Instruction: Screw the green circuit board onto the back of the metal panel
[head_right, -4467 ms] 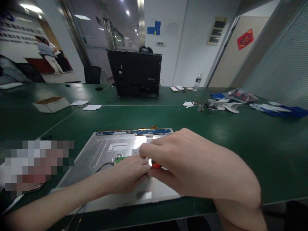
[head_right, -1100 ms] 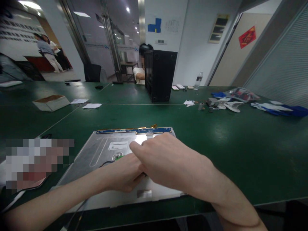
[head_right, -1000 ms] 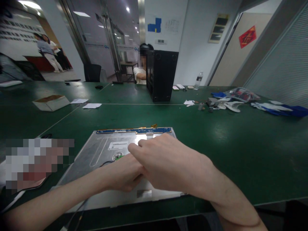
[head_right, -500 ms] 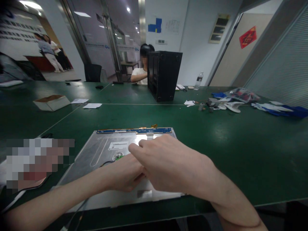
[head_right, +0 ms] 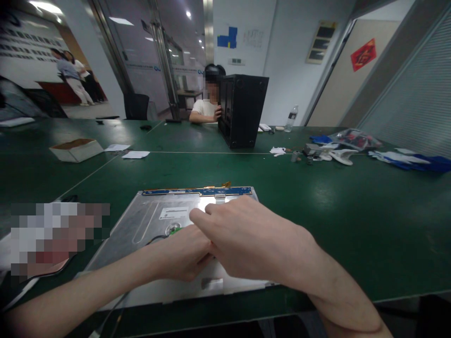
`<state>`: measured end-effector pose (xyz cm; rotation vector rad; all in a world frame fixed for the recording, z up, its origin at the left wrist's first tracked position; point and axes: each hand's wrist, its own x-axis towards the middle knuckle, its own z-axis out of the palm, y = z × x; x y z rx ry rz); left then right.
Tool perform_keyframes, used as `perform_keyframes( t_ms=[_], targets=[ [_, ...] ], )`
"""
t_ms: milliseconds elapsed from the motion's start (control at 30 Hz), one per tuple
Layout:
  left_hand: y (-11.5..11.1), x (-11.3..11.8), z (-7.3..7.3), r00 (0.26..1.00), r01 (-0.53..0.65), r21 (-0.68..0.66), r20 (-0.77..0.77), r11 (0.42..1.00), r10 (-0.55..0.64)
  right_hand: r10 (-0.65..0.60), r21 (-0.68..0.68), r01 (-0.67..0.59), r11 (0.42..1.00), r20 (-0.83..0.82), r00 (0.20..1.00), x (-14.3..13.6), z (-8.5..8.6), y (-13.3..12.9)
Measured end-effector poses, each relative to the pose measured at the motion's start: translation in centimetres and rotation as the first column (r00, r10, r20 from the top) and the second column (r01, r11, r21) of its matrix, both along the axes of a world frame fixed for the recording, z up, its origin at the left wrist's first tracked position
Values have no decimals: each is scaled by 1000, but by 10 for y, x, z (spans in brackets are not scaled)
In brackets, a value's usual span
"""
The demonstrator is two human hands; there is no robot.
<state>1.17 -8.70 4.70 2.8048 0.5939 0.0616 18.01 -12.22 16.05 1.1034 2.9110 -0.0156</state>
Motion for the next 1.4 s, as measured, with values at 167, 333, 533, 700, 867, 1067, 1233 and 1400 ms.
perform_keyframes(
  t_ms=[167,333,533,700,867,1067,1233,1400],
  targets=[
    [-1,0,-1,1000,-3,37,0,999,3,15,-20,-15,1000,-4,1000,2,0,-1],
    [-1,-1,-1,1000,6,39,18,999,-6,-24,0,24,1000,16,1000,0,0,2],
    [-2,-1,1,1000,-10,31,-6,999,10,0,-15,0,1000,9,1000,0,0,0],
    [-2,0,2,1000,-25,18,-18,1000,26,9,6,-9,1000,7,1000,2,-1,1],
    [-2,0,1,1000,-12,22,-16,1000,13,-8,39,7,999,11,1000,0,-1,2],
    [-1,0,-2,1000,-7,48,-27,999,9,12,-5,-12,1000,-5,1000,0,0,0],
    [-1,0,-1,999,-1,61,-42,998,4,-34,-2,34,999,28,999,1,-2,2],
    [-1,0,-3,1000,1,56,-19,998,0,-53,43,51,998,51,997,-1,-2,3]
  ],
)
